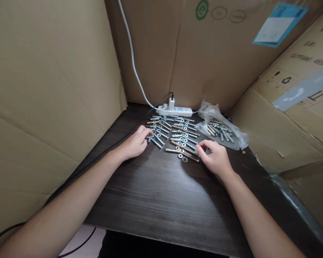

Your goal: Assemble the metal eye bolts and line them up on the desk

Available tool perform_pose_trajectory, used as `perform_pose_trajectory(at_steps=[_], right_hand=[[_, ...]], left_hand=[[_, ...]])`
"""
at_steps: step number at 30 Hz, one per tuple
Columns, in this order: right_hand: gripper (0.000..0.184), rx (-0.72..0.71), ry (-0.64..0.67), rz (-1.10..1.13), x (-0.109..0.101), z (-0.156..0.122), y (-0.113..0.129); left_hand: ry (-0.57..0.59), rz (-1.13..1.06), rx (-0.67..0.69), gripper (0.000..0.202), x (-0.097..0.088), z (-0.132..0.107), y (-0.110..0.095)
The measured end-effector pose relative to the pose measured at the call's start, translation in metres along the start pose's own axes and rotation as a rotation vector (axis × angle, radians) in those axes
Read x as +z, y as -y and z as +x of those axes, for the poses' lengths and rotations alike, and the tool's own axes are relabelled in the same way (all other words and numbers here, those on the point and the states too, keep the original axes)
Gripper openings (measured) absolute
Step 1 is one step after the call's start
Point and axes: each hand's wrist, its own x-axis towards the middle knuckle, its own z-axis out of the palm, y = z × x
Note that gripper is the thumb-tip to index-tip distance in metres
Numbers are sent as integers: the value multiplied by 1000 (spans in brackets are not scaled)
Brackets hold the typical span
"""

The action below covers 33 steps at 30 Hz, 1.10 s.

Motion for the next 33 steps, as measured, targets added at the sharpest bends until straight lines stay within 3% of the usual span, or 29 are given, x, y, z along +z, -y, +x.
perform_pose_trajectory(at_steps=[5,12,20,24,28,33], right_hand=[[20,1,-17,20,1,-1,-1],[19,-15,-10,32,2,0,1],[19,-46,-128,-8,-3,5,-2],[21,36,-222,-114,-7,8,-33],[20,255,-321,-238,-12,7,-80],[28,455,-315,-270,-12,3,-120]], left_hand=[[-11,1,-29,35,-1,0,3],[-5,-4,-61,20,0,2,-1],[-52,-56,-91,18,-2,1,-11],[-62,-94,-16,19,0,1,-18],[-80,-92,13,20,5,4,-19],[-116,-196,16,15,12,20,-25]])
